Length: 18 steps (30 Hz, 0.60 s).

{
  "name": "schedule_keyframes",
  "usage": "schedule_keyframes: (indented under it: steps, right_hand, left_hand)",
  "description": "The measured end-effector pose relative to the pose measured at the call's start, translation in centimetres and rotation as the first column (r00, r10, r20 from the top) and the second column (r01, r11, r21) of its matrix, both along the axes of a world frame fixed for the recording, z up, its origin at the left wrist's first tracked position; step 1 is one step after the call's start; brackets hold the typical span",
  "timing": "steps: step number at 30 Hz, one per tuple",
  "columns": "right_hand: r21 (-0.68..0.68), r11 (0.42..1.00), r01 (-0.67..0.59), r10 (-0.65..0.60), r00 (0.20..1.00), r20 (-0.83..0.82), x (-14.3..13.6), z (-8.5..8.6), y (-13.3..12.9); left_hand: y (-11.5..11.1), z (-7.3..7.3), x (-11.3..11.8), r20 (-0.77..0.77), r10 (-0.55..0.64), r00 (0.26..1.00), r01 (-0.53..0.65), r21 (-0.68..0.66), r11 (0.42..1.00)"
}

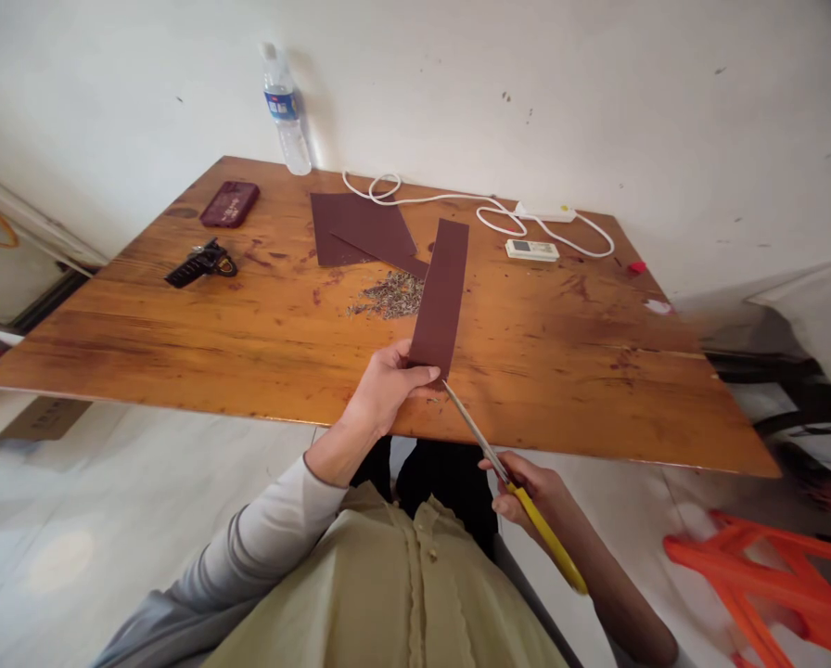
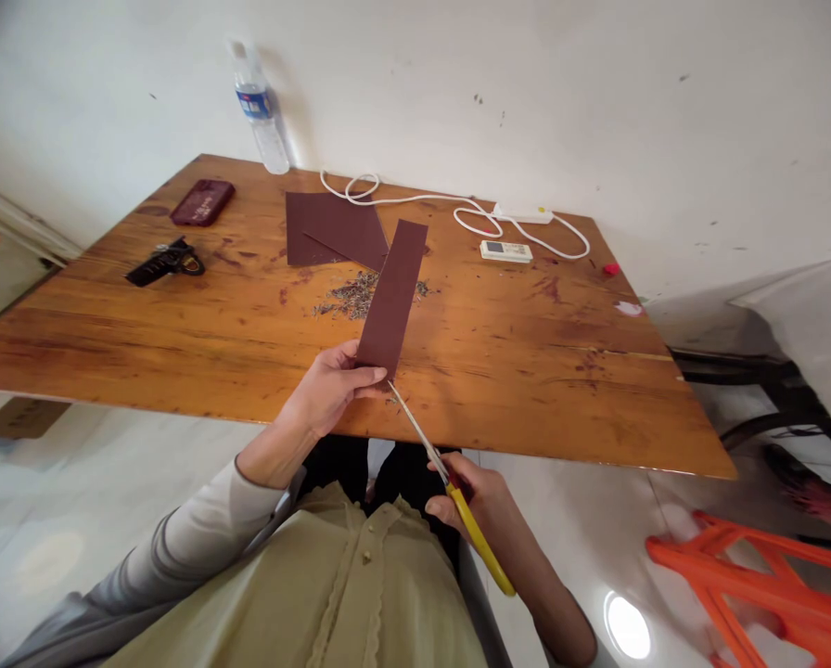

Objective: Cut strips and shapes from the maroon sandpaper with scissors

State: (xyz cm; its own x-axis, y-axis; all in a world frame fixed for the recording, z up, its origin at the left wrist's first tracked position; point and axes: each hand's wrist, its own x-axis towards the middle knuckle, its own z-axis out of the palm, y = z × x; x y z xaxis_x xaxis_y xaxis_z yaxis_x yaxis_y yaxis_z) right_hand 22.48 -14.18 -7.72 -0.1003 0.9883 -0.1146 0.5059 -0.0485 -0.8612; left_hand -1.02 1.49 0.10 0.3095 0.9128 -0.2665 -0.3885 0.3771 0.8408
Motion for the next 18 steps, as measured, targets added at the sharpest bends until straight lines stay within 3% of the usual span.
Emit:
schedule_keyframes:
  steps: [18]
  right_hand:
    - [-0.033,0.999,0.035,-0.034,0.999,0.032,-1.4,2.4,0.0]
  left_hand:
    - [0.0,-0.1,-0.1,-0.04,-0.025,0.999,0.025,-0.002,1.0]
